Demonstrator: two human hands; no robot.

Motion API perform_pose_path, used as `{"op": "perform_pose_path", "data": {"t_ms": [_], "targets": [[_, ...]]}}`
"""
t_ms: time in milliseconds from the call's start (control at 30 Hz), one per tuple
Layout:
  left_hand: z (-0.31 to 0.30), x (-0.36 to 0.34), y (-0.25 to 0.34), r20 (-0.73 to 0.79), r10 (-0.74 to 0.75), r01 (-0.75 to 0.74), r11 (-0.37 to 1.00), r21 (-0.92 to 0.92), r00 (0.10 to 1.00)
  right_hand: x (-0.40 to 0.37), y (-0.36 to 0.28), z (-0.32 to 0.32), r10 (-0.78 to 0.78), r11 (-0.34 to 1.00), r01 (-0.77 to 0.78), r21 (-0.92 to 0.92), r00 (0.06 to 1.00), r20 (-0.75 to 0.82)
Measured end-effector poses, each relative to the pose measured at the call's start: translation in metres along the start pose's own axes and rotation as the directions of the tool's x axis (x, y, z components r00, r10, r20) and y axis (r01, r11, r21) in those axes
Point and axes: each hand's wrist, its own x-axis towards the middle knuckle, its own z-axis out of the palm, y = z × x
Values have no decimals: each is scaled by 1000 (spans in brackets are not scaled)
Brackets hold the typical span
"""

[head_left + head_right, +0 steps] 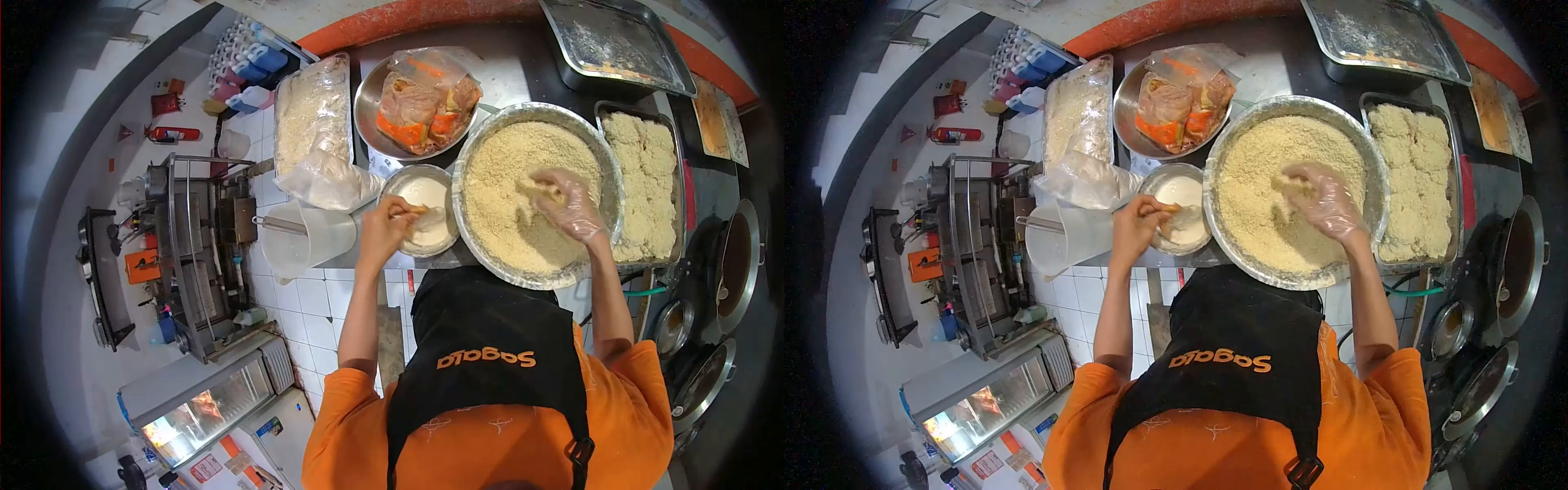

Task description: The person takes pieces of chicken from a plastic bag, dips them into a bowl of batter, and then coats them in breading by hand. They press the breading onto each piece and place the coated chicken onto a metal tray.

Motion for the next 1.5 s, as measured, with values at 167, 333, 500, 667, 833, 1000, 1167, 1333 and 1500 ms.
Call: {"op": "perform_pose_path", "data": {"t_ms": [167,333,500,667,833,1000,1167,1333,1500], "targets": [[14,21,-12,-78,-42,80,811,580,996,33,1,45,-337,739,266,-619,941,2],[40,25,-31,-153,-89,158,831,534,984,38,-4,60,-219,602,208,-771,972,91],[14,20,-19,-91,-460,464,885,31,883,46,114,43,-477,602,436,-670,868,136],[-5,6,9,-1,-409,375,837,-398,912,21,-11,14,12,839,71,-539,989,150],[-16,-2,27,-166,-323,227,875,-428,932,26,-13,7,-6,862,38,-506,998,64],[-8,0,12,-193,-305,222,906,-361,932,29,0,3,-213,794,223,-566,973,84],[-13,-1,23,-183,-310,237,912,-335,933,25,-11,14,-205,766,241,-596,970,128],[-8,-4,20,-118,-339,266,874,-407,933,27,-24,54,-196,677,157,-719,980,30],[-14,4,87,-123,-322,229,850,-475,939,26,-6,69,-18,650,92,-754,994,106]]}}
